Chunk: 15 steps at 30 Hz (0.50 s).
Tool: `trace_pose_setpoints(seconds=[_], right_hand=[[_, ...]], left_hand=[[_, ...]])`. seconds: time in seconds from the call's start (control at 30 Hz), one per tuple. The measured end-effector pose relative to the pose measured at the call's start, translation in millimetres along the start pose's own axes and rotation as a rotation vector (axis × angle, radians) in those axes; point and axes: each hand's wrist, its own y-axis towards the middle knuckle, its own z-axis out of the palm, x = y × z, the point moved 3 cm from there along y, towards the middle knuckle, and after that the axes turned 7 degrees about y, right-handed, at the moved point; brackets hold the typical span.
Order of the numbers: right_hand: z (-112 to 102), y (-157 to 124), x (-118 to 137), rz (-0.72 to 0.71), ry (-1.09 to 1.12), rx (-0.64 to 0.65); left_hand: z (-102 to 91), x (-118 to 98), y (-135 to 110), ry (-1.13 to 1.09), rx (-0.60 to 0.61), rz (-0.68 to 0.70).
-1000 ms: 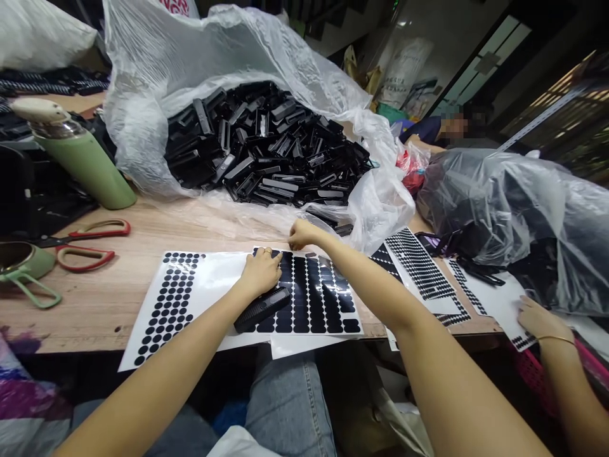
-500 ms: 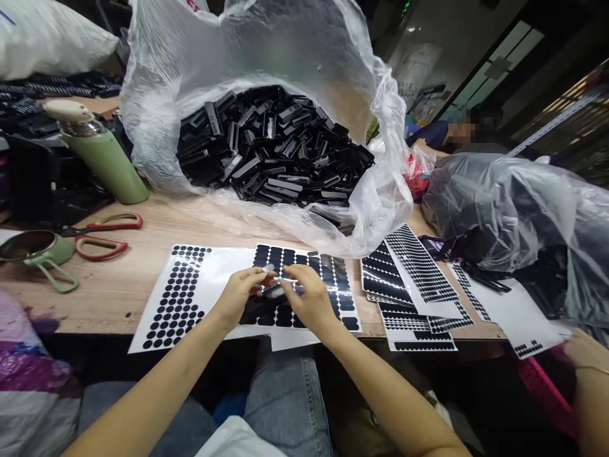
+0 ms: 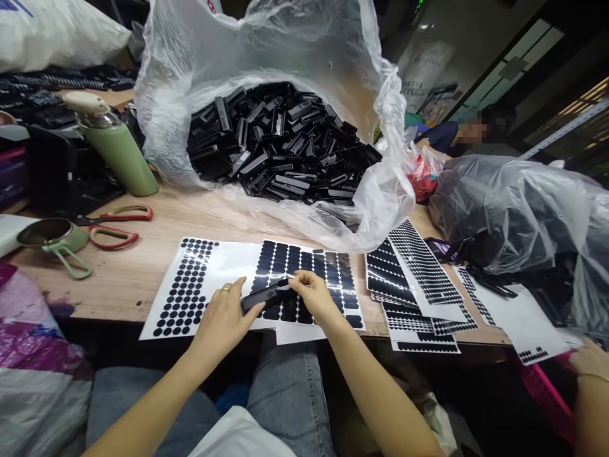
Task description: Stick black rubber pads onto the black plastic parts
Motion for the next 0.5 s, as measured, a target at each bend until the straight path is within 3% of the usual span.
trace_pose_setpoints(seconds=[0.2, 0.4, 0.5], right_hand=[[1, -16, -22, 0.176, 0.303, -0.026], [6, -35, -22, 0.152, 0.33, -0.008], [6, -34, -24, 0.133, 0.309, -0.027]], left_hand=[[19.8, 1, -1, -0.139, -0.015, -0.057], [30.6, -1, 11, -0.208, 0.056, 0.189], [33.0, 3, 16, -0.226, 0.096, 0.216]])
